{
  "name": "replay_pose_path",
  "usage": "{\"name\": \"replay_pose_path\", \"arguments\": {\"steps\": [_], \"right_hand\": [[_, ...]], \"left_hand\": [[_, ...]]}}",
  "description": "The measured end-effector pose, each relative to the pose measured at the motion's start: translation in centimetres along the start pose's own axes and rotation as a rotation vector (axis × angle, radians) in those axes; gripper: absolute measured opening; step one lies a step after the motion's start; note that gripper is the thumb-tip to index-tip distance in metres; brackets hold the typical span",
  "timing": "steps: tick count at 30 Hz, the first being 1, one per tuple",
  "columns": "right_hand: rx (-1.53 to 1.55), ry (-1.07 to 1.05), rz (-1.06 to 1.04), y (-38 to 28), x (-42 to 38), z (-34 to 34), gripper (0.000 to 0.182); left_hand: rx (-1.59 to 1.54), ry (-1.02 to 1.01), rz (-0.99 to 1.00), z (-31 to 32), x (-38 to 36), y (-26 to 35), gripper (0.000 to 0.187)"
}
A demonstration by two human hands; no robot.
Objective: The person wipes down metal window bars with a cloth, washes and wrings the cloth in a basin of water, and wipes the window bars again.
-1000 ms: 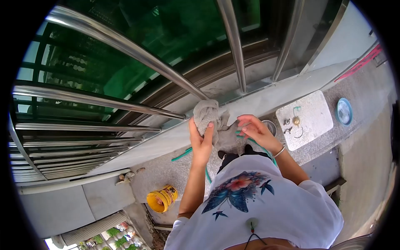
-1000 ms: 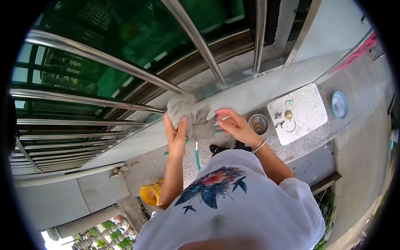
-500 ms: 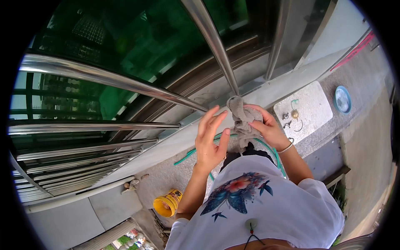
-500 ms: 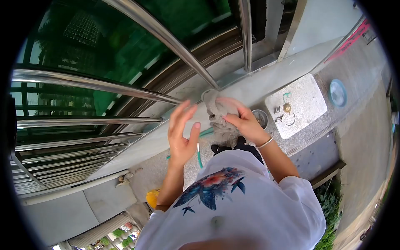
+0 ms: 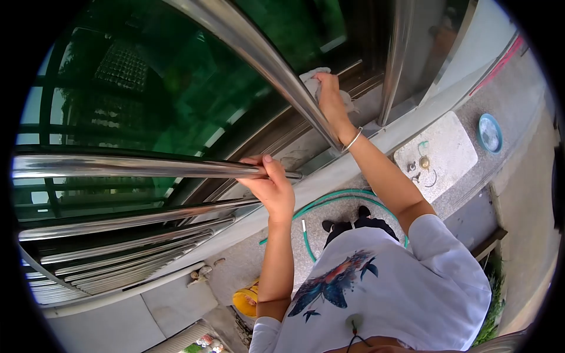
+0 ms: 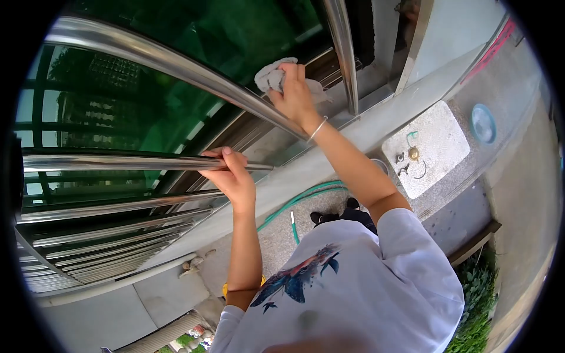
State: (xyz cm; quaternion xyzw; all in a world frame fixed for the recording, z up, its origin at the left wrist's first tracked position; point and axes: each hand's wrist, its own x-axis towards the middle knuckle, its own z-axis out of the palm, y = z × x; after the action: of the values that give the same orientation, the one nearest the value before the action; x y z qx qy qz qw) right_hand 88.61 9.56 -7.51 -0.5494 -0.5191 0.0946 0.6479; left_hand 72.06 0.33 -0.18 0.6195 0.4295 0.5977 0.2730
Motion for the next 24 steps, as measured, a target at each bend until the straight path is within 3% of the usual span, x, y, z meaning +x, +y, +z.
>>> {"name": "replay_pose_path", "arguments": {"steps": [2, 4, 6, 10, 13, 18, 22, 24], "right_hand": [[0.339, -0.38, 0.154, 0.6, -0.8, 0.3, 0.041], [0.182, -0.633, -0.055, 0.8, -0.9, -0.9, 0.03], [0.131, -0.609, -0.048, 0.3, 0.0, -2.2, 0.027], [-0.355, 0.229, 0.118, 2.7, 0.4, -4.0, 0.042], [-0.598, 0.313, 0.3, 1.6, 1.9, -4.4, 0.043], [-0.59, 0.421, 0.184, 1.5, 1.6, -2.9, 0.042], [-0.313, -0.133, -0.147, -0.6, -1.0, -2.7, 0.035], [0.209, -0.535, 0.195, -0.4, -1.3, -2.1, 0.034]], "left_hand": [[0.01, -0.029, -0.011, -0.4, 0.0, 0.1, 0.021], [0.031, -0.066, -0.026, -0.6, -0.1, 0.2, 0.02], [0.035, -0.069, 0.012, -0.5, 0.1, 0.5, 0.02], [0.087, -0.068, -0.003, -0.5, 0.0, 0.8, 0.02], [0.093, -0.081, -0.026, -0.8, 0.0, 0.7, 0.022], [0.073, -0.102, -0.022, -1.2, 0.1, 0.0, 0.027], [0.07, -0.083, -0.021, -0.6, 0.1, 0.9, 0.028], [0.062, -0.111, 0.003, -0.8, 0.2, 0.2, 0.029]]}}
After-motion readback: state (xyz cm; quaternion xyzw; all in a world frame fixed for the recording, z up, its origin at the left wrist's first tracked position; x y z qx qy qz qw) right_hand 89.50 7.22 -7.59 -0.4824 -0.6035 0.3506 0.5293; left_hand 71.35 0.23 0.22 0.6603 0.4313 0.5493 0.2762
